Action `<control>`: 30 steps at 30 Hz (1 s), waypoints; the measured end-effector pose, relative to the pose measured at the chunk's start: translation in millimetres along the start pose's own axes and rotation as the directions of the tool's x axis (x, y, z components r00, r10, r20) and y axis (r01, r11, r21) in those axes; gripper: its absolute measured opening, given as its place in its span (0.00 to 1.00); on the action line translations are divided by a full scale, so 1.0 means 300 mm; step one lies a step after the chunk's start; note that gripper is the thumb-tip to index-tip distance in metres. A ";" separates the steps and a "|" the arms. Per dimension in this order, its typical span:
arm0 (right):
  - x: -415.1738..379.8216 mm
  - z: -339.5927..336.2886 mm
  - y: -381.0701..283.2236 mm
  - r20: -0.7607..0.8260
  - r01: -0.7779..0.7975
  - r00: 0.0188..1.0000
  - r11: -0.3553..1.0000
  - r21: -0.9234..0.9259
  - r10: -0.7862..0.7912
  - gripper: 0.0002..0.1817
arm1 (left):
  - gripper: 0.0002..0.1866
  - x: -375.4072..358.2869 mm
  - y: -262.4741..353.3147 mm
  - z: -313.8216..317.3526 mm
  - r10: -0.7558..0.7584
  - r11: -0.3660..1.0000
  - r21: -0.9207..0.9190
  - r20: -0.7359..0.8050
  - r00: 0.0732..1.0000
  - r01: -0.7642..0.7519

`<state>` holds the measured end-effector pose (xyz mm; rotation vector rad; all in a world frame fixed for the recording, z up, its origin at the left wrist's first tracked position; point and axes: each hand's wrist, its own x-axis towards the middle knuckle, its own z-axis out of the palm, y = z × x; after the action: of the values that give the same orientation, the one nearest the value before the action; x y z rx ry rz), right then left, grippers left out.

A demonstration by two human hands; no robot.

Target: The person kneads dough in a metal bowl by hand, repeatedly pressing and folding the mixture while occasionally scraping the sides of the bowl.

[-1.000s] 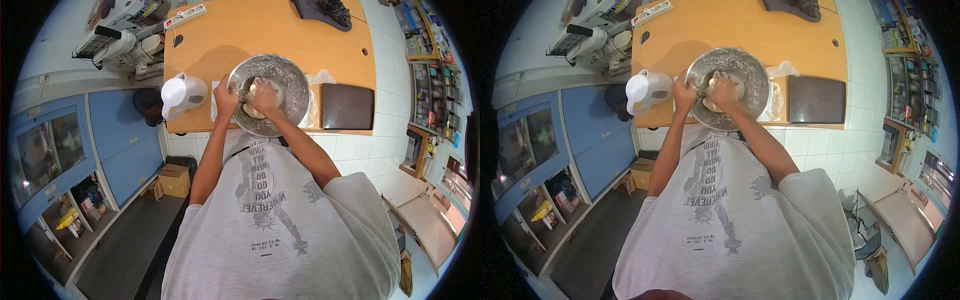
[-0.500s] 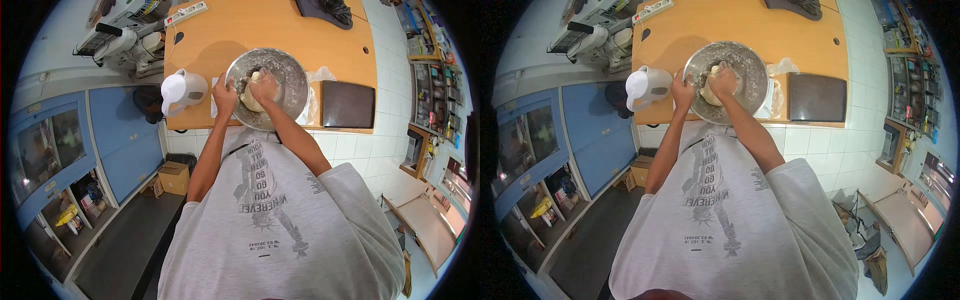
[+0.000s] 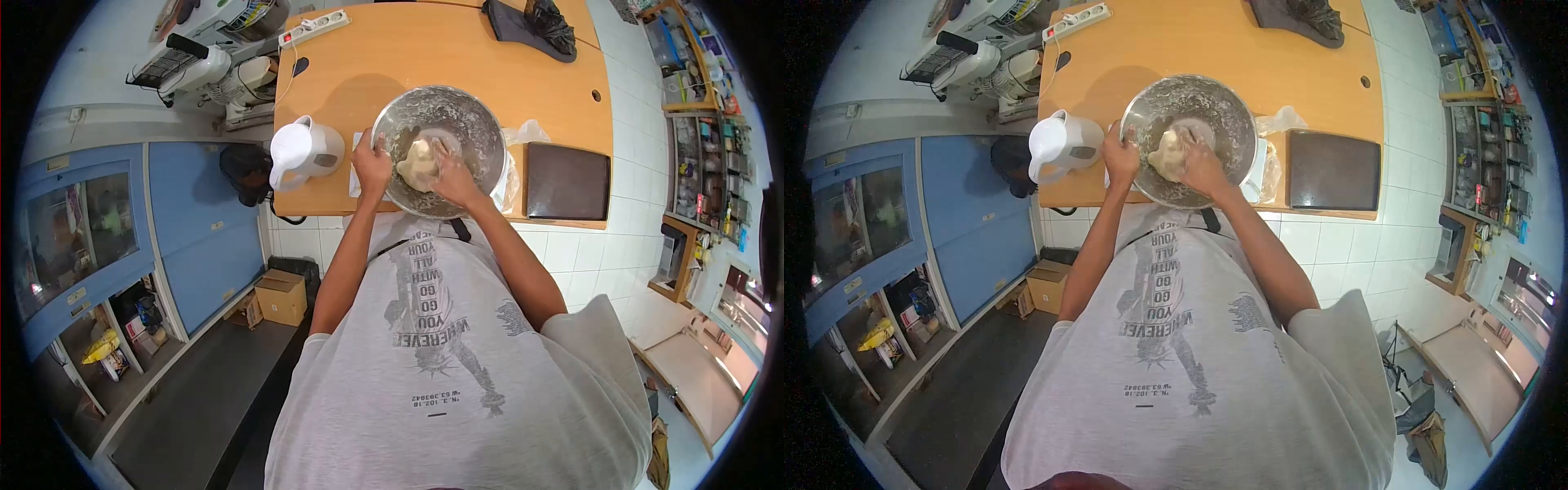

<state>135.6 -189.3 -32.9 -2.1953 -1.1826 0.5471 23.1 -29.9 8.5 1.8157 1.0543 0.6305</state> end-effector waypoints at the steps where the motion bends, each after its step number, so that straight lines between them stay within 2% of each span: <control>1: -0.026 -0.113 -0.085 0.152 -0.041 0.988 0.997 0.064 0.031 0.42 | 0.12 -0.002 -0.005 -0.005 -0.005 1.000 0.010 0.009 1.000 0.005; 2: -0.020 -0.164 -0.124 0.151 -0.043 0.988 0.997 0.062 0.033 0.42 | 0.12 0.001 -0.005 -0.005 -0.007 1.000 0.018 0.019 1.000 0.007; 4: -0.010 -0.210 -0.172 0.344 0.074 0.938 0.953 -0.293 0.033 0.49 | 0.11 0.003 0.007 0.002 0.034 0.999 0.013 0.014 0.999 -0.034; 5: -0.007 -0.177 -0.156 0.343 0.070 0.939 0.953 -0.293 0.036 0.49 | 0.10 0.003 0.012 0.003 0.076 0.997 0.011 0.003 0.997 -0.076; 7: 0.012 -0.094 -0.123 0.200 0.021 0.980 0.983 -0.180 0.016 0.48 | 0.10 0.001 0.007 0.002 0.075 0.997 -0.013 0.025 0.997 -0.075; 8: 0.025 -0.068 -0.120 0.201 0.021 0.980 0.984 -0.178 0.015 0.48 | 0.10 0.003 0.002 0.000 0.072 0.997 -0.036 0.044 0.996 -0.070; 10: 0.047 -0.025 -0.139 0.148 0.002 0.988 0.959 -0.283 0.042 0.46 | 0.10 0.004 -0.001 0.004 0.086 0.996 -0.027 0.028 0.996 -0.085; 11: 0.076 -0.014 -0.138 0.152 0.004 0.988 0.960 -0.281 0.040 0.46 | 0.10 0.006 -0.004 0.006 0.103 0.994 -0.022 0.007 0.995 -0.103; 14: 0.145 0.023 -0.126 0.251 -0.007 0.966 0.984 -0.177 0.052 0.44 | 0.13 0.013 0.015 -0.001 0.044 0.999 0.023 0.055 0.998 -0.045; 16: 0.159 0.037 -0.148 0.059 -0.192 0.978 0.977 -0.098 0.198 0.39 | 0.13 0.013 0.007 0.000 0.021 0.999 0.026 0.066 0.998 -0.023; 17: 0.177 0.033 -0.149 0.061 -0.191 0.978 0.977 -0.097 0.198 0.39 | 0.12 0.016 0.004 0.002 0.000 1.000 0.027 0.074 0.997 -0.002; 19: 0.214 0.026 -0.150 0.027 -0.409 0.913 0.911 0.063 0.408 0.37 | 0.12 0.016 0.006 0.000 0.007 0.999 0.033 0.067 0.998 -0.009; 20: 0.222 0.036 -0.150 0.029 -0.412 0.911 0.909 0.063 0.411 0.37 | 0.12 0.015 0.007 0.000 0.018 0.999 0.038 0.062 0.998 -0.020; 22: 0.237 0.061 -0.140 -0.113 -0.525 0.838 0.845 0.102 0.534 0.35 | 0.11 0.019 0.006 0.004 0.055 0.998 0.031 0.051 0.997 -0.056; 25: 0.257 0.054 -0.125 -0.069 -0.572 0.804 0.799 0.187 0.591 0.36 | 0.10 0.020 0.023 0.000 0.094 0.995 0.043 0.033 0.995 -0.095; 30: 0.264 0.062 -0.126 -0.114 -0.629 0.742 0.745 0.222 0.661 0.39 | 0.10 0.017 0.022 0.003 0.098 0.993 0.069 0.035 0.995 -0.100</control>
<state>143.0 -99.9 -28.3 -2.4123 -0.2169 0.6664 28.9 -27.5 13.8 1.9435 0.9809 0.6282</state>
